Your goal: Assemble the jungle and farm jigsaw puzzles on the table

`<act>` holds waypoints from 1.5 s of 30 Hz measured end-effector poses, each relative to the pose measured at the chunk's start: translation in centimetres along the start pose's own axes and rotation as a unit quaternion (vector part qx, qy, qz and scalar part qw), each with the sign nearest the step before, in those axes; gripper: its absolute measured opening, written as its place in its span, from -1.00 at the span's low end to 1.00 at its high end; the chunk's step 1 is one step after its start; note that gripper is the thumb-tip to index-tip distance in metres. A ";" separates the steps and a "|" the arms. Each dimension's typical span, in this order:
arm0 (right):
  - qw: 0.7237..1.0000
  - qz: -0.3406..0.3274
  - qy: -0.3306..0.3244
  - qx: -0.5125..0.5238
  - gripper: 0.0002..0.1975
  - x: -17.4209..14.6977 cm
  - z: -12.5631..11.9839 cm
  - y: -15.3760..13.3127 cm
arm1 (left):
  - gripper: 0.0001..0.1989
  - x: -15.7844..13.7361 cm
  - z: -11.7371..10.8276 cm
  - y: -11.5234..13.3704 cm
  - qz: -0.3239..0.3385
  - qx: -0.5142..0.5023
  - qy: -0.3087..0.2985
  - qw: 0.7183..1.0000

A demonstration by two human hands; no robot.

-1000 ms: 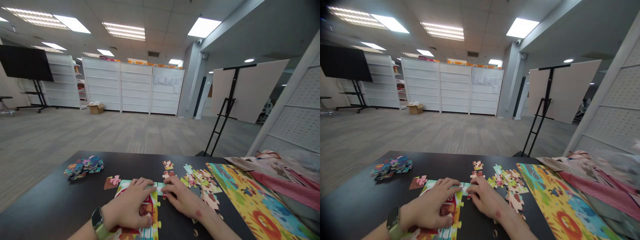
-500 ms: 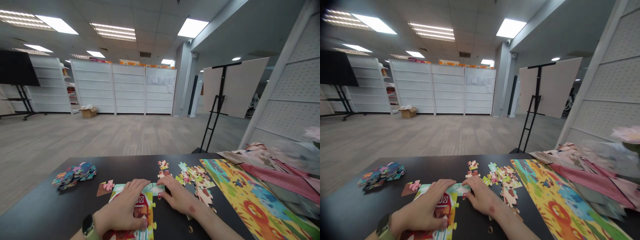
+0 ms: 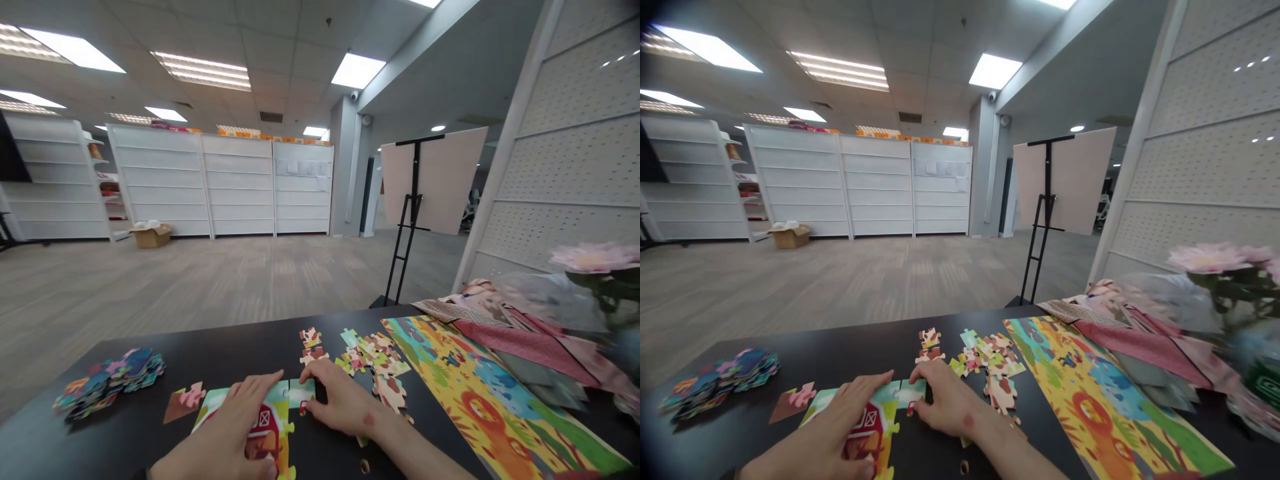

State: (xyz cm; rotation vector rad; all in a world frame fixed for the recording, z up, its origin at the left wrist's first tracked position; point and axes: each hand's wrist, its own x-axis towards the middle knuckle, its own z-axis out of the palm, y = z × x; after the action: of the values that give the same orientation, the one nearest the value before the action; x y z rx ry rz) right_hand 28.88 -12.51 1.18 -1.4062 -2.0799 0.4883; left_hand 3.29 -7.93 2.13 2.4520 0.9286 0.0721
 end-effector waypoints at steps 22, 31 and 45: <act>0.980 -0.033 0.180 -0.073 -0.95 0.2 -3.9 1.5 | -0.15 -0.3 -1.0 -0.1 0.055 0.020 0.008 0.998; 0.924 0.231 0.264 -0.156 -0.78 -1.1 -9.6 8.7 | -0.22 -0.4 -0.7 -1.7 0.037 0.023 0.027 0.999; 0.987 0.106 0.015 -0.122 -0.56 -1.5 -6.0 5.2 | -0.19 -0.4 -1.1 -1.0 0.016 0.034 0.019 0.999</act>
State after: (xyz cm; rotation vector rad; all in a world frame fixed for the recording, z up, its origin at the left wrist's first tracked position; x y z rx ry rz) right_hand 36.84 -12.02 2.33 -1.7778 -2.0289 0.2984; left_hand 2.15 -7.05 2.61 2.5366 0.9208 0.1000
